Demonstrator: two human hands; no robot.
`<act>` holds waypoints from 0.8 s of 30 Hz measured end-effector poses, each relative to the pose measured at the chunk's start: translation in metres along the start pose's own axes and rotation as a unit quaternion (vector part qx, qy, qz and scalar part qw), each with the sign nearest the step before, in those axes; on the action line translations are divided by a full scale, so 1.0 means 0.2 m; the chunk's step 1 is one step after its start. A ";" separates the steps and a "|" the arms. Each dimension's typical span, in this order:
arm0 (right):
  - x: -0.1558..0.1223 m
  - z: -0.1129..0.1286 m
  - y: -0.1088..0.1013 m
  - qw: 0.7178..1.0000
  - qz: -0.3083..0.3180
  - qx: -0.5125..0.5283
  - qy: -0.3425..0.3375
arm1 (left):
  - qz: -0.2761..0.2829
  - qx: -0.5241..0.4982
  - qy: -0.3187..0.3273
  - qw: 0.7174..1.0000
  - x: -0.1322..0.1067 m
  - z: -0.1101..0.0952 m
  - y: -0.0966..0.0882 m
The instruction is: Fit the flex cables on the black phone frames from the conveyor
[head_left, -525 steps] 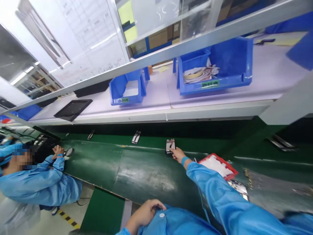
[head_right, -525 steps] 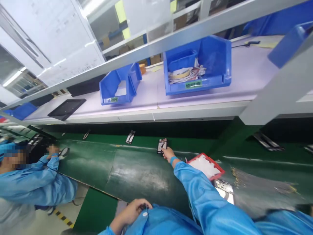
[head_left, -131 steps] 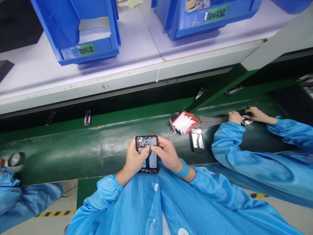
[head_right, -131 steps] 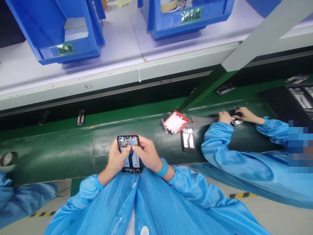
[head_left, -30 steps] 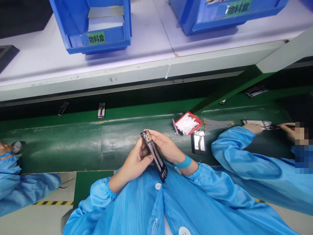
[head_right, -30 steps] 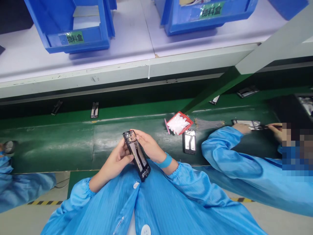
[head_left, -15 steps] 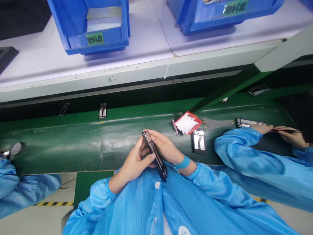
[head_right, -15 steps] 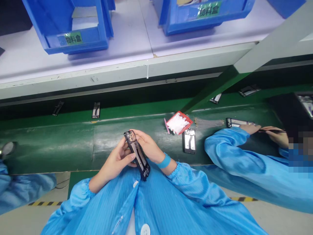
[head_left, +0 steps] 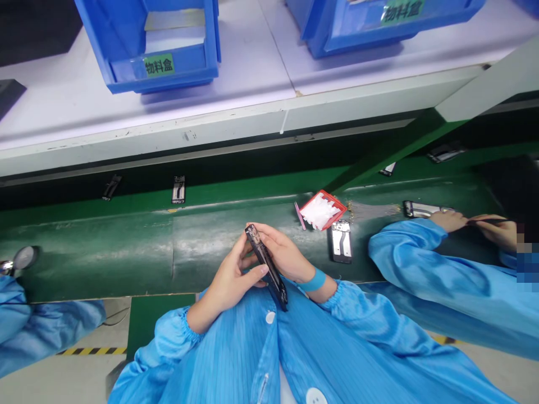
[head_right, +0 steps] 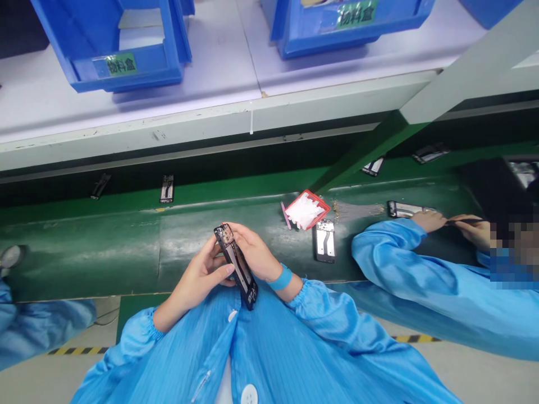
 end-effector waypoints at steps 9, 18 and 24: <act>-0.06 0.12 0.03 0.994 0.033 0.097 0.033 | -0.126 -0.048 -0.020 0.991 0.06 0.05 -0.04; -0.15 0.28 0.10 0.994 0.089 0.045 -0.040 | -0.161 -0.106 0.022 0.981 0.06 0.01 -0.04; -0.17 0.28 0.10 0.992 0.093 -0.001 -0.079 | -0.129 -0.081 0.064 0.986 0.05 0.01 -0.04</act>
Point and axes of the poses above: each hand's wrist, its own x-axis towards the middle knuckle, its own y-axis out of the palm, z = x × y, the point moved 1 cm from there along x, towards the middle knuckle, and after that the axes turned 6 degrees about x, right-handed, at the moved point
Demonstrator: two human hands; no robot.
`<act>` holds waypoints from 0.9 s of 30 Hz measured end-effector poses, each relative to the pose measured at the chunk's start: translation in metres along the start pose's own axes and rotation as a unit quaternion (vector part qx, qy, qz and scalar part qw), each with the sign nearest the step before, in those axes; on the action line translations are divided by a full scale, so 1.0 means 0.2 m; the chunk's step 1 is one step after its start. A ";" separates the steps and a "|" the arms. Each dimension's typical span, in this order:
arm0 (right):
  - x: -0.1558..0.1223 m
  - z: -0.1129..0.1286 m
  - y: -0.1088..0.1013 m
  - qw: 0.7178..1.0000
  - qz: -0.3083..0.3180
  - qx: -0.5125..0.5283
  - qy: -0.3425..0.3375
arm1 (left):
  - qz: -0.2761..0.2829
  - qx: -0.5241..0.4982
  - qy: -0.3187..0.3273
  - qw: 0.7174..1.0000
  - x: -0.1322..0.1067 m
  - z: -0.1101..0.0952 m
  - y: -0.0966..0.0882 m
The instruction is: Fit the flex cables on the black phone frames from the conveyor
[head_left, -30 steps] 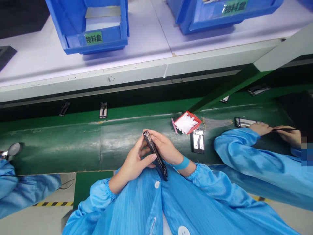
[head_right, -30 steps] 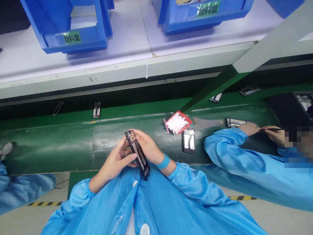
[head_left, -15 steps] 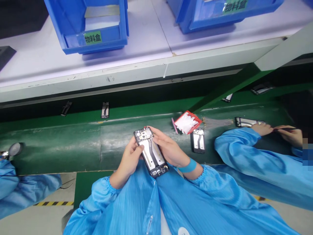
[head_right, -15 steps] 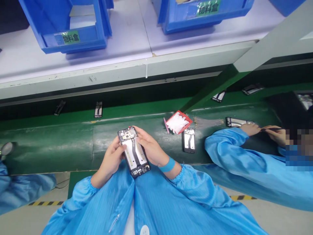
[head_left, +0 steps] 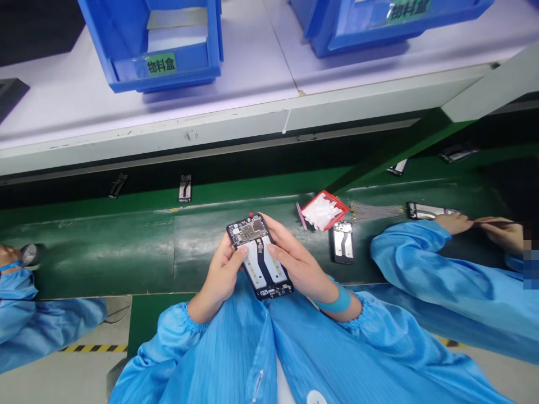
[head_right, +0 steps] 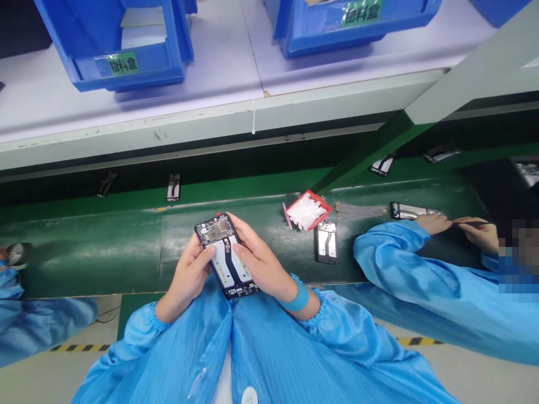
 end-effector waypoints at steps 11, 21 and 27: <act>-0.01 0.01 0.01 1.000 0.004 -0.019 -0.020 | 0.015 0.039 0.022 0.999 -0.02 0.00 -0.02; 0.04 -0.20 -0.12 0.992 -0.111 -0.059 -0.014 | 0.022 0.121 -0.020 0.992 0.07 0.17 -0.08; 0.08 -0.55 -0.39 0.964 -0.249 0.009 0.091 | 0.143 0.120 -0.184 0.965 0.16 0.51 -0.13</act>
Point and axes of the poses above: each hand's wrist, its own x-axis towards the middle knuckle, its own y-axis out of the palm, z = x × y, the point moved 1 cm from there along x, towards the middle knuckle, and after that the axes turned 6 degrees about x, right-handed, at the moved point
